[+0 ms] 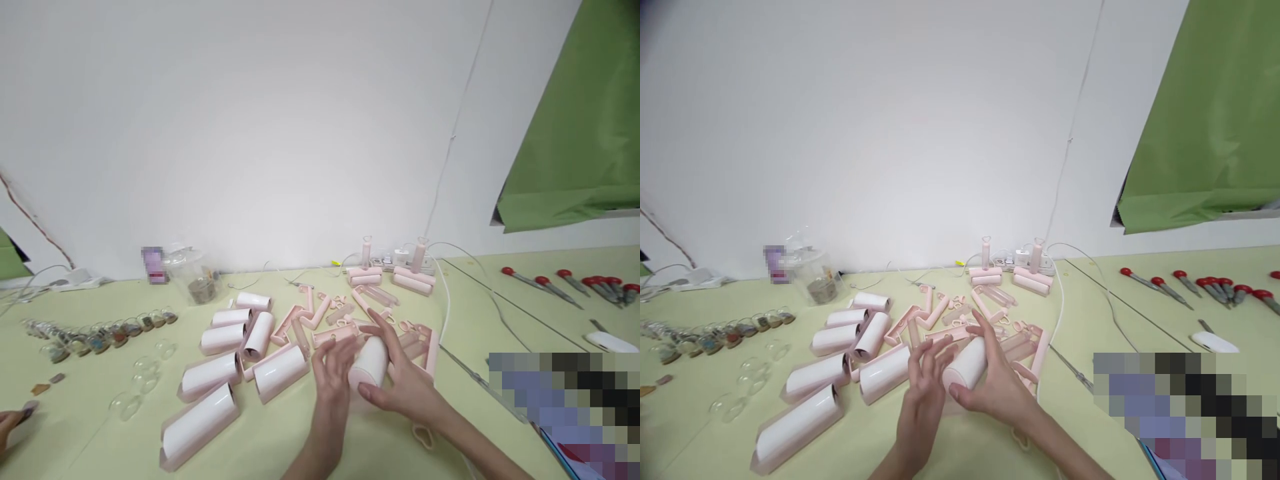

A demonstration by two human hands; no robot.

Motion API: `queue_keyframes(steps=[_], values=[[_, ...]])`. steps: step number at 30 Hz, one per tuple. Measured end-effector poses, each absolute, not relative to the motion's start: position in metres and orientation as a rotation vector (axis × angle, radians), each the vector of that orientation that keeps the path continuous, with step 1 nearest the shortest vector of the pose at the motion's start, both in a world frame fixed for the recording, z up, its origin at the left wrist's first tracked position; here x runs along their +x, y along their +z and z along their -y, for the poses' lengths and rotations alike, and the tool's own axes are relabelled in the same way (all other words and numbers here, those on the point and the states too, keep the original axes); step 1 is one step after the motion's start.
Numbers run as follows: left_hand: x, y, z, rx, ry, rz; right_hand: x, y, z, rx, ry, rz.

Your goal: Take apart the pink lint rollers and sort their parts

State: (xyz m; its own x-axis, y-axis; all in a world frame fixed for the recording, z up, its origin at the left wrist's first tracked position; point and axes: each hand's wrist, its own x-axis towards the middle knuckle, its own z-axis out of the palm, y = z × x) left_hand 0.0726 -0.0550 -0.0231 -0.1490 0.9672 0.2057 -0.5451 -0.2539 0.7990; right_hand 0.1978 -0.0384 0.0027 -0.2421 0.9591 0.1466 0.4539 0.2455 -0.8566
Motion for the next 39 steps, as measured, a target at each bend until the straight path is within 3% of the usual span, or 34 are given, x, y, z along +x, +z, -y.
queue_keyframes(steps=[6, 13, 17, 26, 34, 39], values=[[0.039, 0.01, 0.05, 0.598, 1.238, -0.697, 0.175, 0.027, 0.019, -0.841, 0.847, 2.403], [0.018, 0.01, 0.037, 0.435, 1.446, -0.654, 0.149, 0.033, -0.062, -1.102, 0.273, 2.719], [0.015, 0.012, 0.036, 0.434, 1.499, -0.606, 0.139, 0.008, -0.083, -1.134, 0.239, 2.815], [0.023, 0.001, 0.034, 0.43, 1.655, -0.745, 0.169, 0.03, -0.057, -1.271, 0.386, 2.354], [0.047, -0.002, 0.048, 0.628, 1.543, -0.881, 0.166, 0.023, 0.028, -1.238, 1.131, 1.797], [0.057, -0.005, 0.055, 0.691, 1.465, -0.89, 0.163, 0.015, 0.038, -1.333, 0.881, 1.762]])
